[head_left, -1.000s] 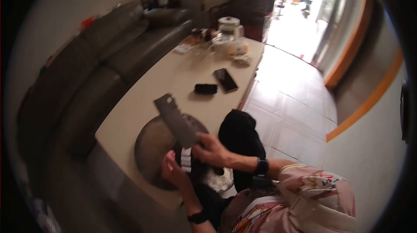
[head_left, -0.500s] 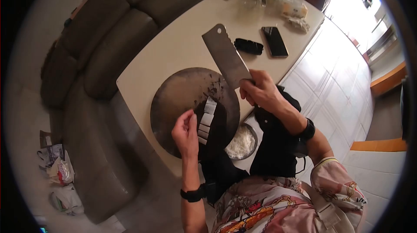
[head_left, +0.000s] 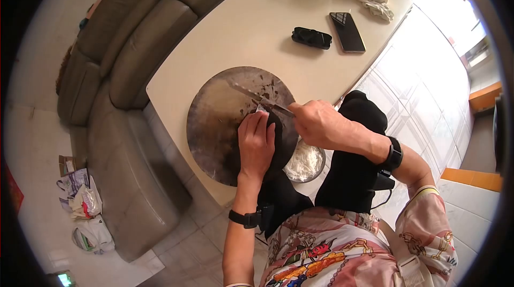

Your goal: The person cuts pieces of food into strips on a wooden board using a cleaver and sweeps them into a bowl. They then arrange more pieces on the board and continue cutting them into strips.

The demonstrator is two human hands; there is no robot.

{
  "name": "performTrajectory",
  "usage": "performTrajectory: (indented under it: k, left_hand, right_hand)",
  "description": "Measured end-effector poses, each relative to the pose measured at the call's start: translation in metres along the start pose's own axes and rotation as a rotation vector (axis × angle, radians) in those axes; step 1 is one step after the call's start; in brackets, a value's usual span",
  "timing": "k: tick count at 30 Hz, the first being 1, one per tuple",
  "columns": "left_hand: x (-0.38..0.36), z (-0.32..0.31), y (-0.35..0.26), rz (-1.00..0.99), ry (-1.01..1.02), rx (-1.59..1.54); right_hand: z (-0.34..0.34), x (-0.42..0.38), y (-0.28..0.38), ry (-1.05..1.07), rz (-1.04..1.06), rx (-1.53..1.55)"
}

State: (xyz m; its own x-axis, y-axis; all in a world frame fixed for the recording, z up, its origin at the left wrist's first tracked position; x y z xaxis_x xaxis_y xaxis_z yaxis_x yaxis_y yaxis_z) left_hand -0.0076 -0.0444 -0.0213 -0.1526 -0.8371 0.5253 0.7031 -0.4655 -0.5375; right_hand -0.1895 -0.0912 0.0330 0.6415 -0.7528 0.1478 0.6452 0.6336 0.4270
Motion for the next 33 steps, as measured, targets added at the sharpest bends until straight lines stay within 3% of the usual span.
performTrajectory:
  k: [3, 9, 16, 24, 33]
  left_hand:
    - [-0.002, 0.000, 0.000, 0.042, -0.005, -0.037]
    - [-0.002, -0.001, 0.001, 0.007, -0.031, -0.021]
    - [-0.004, -0.002, 0.003, 0.041, -0.004, -0.004]
    - [-0.004, -0.003, 0.002, 0.043, -0.002, 0.004]
    - [-0.004, -0.003, 0.003, 0.039, 0.008, 0.002]
  right_hand:
    - [0.005, 0.005, 0.009, 0.176, 0.096, -0.164]
    - [0.003, 0.003, 0.014, 0.104, 0.323, -0.407]
    - [-0.010, 0.010, 0.011, 0.076, 0.367, -0.418]
    - [-0.016, 0.037, 0.006, 0.056, 0.271, -0.250]
    - [-0.017, 0.017, 0.011, 0.027, 0.319, -0.336]
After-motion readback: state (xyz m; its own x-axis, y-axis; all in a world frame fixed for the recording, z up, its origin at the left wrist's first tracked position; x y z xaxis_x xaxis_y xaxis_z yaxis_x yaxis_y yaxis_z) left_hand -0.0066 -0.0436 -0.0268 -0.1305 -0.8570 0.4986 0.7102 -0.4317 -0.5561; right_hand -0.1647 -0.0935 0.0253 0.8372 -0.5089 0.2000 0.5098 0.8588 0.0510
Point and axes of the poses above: each hand's wrist, its own x-axis towards the middle knuckle, its own z-axis out of the back of the hand, y = z × x, the point moved 1 cm from there along x, towards the middle knuckle, and after that the axes turned 13 degrees about -x, right-handed, at the moved point
